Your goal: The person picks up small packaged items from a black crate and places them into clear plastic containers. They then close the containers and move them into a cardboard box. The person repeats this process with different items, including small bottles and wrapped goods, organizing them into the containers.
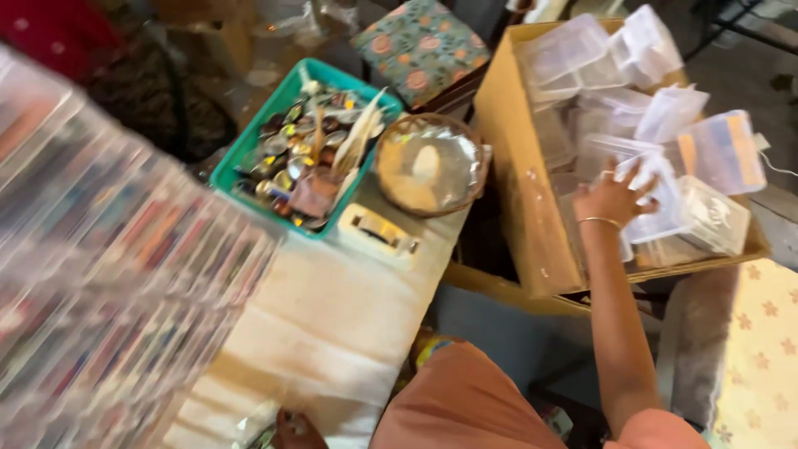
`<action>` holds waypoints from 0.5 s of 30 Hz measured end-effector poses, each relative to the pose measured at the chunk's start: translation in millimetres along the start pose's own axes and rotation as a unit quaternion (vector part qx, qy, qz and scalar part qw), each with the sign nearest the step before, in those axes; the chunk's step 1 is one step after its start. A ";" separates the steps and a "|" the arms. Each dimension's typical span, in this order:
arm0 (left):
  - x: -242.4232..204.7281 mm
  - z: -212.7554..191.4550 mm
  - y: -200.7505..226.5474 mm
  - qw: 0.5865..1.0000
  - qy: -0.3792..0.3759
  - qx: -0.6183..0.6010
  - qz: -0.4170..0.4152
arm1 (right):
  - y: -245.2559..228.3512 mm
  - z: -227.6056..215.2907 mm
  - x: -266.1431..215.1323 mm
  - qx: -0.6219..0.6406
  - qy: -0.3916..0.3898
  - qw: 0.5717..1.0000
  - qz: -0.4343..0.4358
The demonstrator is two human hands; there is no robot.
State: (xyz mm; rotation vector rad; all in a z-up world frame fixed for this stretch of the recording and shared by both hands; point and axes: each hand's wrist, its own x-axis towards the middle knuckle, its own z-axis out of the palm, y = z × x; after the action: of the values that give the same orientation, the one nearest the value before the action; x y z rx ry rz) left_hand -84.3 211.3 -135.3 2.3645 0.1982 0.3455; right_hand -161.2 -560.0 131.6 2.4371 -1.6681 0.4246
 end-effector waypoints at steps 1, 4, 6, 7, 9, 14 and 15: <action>2.1 46.3 10.5 1.000 0.015 0.001 -0.002 | 25.6 11.0 19.1 -0.067 -0.018 0.993 0.091; 4.7 69.1 62.4 1.000 -0.003 0.003 0.022 | 90.9 4.9 53.7 -0.026 -0.074 0.983 0.167; 1.7 76.7 92.2 0.999 -0.003 0.012 0.030 | 137.7 26.6 80.1 -0.008 -0.119 0.981 0.151; -5.2 75.3 104.4 0.999 0.001 0.021 0.028 | 153.8 41.1 97.3 0.004 -0.165 0.977 0.136; -17.7 67.8 122.2 0.999 0.020 0.044 0.014 | 160.7 42.0 115.1 0.072 -0.193 0.975 0.088; -21.0 94.8 192.6 0.997 0.034 -0.048 -0.048 | 19.4 71.8 157.7 0.354 -0.366 0.857 -0.081; -17.6 100.5 219.8 0.967 -0.069 -0.191 -0.154 | -16.2 66.0 140.7 0.395 -0.406 0.817 -0.103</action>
State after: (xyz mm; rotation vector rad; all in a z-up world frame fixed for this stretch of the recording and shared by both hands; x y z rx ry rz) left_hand -61.0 -17.1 -57.7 1.9291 0.3911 0.0581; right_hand -89.0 -697.5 114.4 3.7859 -1.6209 -0.0109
